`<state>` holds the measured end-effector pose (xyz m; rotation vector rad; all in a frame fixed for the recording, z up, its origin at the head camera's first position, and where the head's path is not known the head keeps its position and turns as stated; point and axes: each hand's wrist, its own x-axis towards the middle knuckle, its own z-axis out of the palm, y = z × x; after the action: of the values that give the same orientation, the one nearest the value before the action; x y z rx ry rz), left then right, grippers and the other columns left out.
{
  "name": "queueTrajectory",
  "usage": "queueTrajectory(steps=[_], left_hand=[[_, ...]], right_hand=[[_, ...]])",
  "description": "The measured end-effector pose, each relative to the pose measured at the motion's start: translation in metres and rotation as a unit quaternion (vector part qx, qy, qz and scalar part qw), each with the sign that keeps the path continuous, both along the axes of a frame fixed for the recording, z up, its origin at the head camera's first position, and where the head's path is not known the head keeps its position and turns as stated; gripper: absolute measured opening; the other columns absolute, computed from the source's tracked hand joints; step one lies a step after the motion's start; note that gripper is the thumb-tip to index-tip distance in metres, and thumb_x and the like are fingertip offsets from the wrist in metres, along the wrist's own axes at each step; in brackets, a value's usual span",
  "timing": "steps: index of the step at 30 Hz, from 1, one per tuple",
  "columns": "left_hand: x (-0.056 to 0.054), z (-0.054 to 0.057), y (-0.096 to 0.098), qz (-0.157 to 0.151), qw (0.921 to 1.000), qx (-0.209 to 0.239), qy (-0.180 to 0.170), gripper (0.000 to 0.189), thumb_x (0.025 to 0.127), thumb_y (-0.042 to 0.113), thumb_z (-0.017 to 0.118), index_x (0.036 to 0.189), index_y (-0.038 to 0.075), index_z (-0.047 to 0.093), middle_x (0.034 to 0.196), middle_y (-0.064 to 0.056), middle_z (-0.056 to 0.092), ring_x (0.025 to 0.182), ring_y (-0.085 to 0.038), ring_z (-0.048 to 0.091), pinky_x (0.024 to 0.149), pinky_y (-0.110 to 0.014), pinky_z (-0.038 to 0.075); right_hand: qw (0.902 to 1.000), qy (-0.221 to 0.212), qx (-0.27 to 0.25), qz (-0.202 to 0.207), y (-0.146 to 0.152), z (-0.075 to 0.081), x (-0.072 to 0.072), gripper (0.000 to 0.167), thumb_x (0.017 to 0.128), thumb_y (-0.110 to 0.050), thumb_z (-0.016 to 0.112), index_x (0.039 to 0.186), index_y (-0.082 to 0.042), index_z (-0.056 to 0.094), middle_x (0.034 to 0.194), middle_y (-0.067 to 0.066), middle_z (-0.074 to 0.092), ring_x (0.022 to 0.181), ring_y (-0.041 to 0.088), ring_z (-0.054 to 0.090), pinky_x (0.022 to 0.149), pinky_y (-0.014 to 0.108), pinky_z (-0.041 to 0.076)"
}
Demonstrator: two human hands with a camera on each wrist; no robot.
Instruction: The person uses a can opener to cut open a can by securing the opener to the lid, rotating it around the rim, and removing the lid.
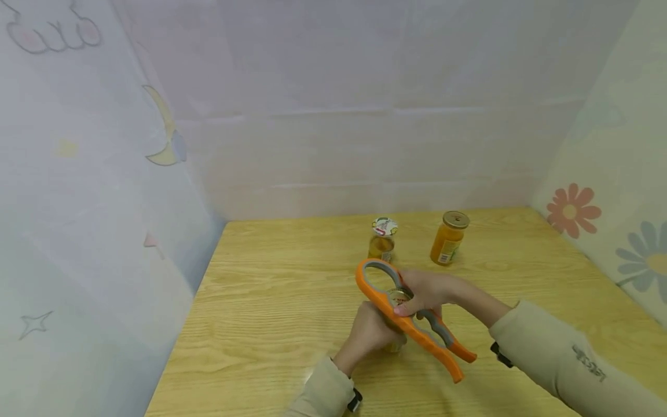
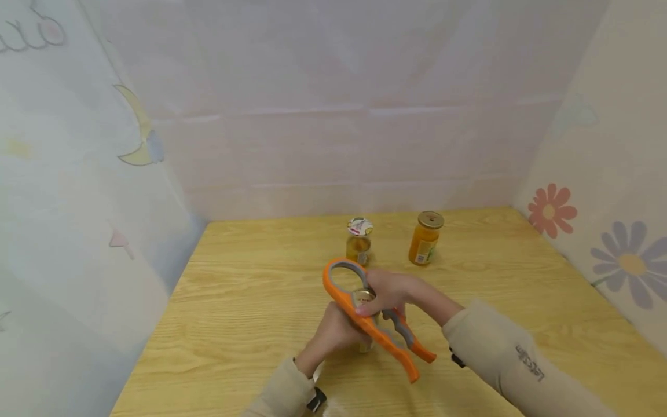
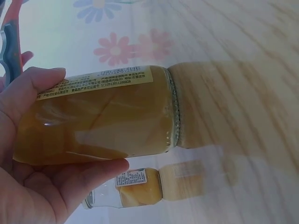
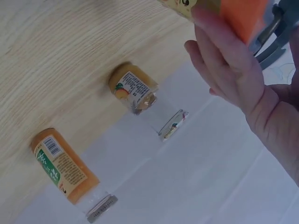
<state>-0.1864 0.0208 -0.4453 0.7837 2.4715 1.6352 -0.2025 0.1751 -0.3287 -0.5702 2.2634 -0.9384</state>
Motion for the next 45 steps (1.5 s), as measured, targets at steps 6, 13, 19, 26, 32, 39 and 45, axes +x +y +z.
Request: queueTrajectory(steps=[6,13,19,26,32,39,45], left_hand=[[0.000,0.000,-0.001,0.006,0.9997,0.001,0.022,0.038,0.052,-0.004,0.077,0.082,0.011,0.059,0.071,0.012,0.056,0.061,0.001,0.051,0.059,-0.015,0.045],[0.001,0.002,0.000,0.017,0.9989,-0.017,0.041,0.040,0.052,0.000,0.079,0.085,0.012,0.058,0.074,0.012,0.055,0.065,0.000,0.050,0.062,-0.015,0.044],[0.003,0.001,0.001,0.027,0.9975,-0.036,0.055,0.043,0.050,0.003,0.081,0.085,0.012,0.057,0.074,0.013,0.054,0.066,0.001,0.049,0.061,-0.014,0.043],[0.001,0.002,0.001,0.020,0.9977,-0.028,0.058,0.044,0.051,0.002,0.079,0.087,0.012,0.056,0.077,0.011,0.055,0.069,0.000,0.051,0.065,-0.016,0.044],[-0.003,0.002,0.000,0.007,0.9990,-0.026,0.036,0.046,0.052,0.001,0.080,0.090,0.012,0.057,0.080,0.011,0.056,0.072,-0.001,0.052,0.067,-0.017,0.044],[-0.003,0.003,0.000,-0.002,0.9982,-0.046,0.039,0.032,0.054,0.001,0.077,0.072,0.013,0.053,0.063,0.012,0.049,0.053,-0.001,0.043,0.050,-0.015,0.040],[-0.003,0.002,0.000,0.002,0.9985,-0.042,0.034,0.031,0.054,0.000,0.076,0.064,0.012,0.050,0.057,0.010,0.044,0.048,-0.001,0.037,0.044,-0.016,0.037]], right_hand=[[0.9993,-0.015,-0.028,0.018,0.005,-0.012,-0.002,0.080,0.082,-0.031,0.064,0.129,0.008,0.014,0.074,0.015,0.056,0.050,0.032,0.059,0.047,0.037,0.049],[0.9998,0.007,-0.019,0.006,0.007,-0.019,-0.006,0.086,0.078,-0.037,0.067,0.129,0.009,0.015,0.084,0.015,0.050,0.064,0.025,0.057,0.059,0.036,0.049],[0.9970,-0.056,-0.045,-0.029,0.007,-0.025,0.003,0.068,0.081,-0.035,0.065,0.115,0.003,0.019,0.065,0.013,0.048,0.036,0.020,0.050,0.040,0.035,0.047],[0.9984,-0.026,-0.038,-0.032,0.007,-0.025,0.005,0.068,0.083,-0.036,0.062,0.114,0.004,0.018,0.068,0.008,0.043,0.046,0.015,0.041,0.044,0.026,0.038],[0.9953,0.088,0.040,0.000,0.003,-0.008,0.005,0.078,0.081,-0.040,0.063,0.126,0.010,0.025,0.090,0.012,0.048,0.076,0.020,0.049,0.065,0.034,0.042],[0.9701,0.226,0.078,0.039,-0.009,0.008,0.015,0.033,0.076,-0.038,0.067,0.080,-0.008,0.054,0.072,0.000,0.044,0.057,0.009,0.039,0.049,0.023,0.036],[0.9882,0.134,0.014,0.072,-0.009,0.007,0.001,0.024,0.078,-0.016,0.068,0.062,-0.007,0.053,0.054,-0.009,0.044,0.046,0.002,0.036,0.044,0.019,0.034]])
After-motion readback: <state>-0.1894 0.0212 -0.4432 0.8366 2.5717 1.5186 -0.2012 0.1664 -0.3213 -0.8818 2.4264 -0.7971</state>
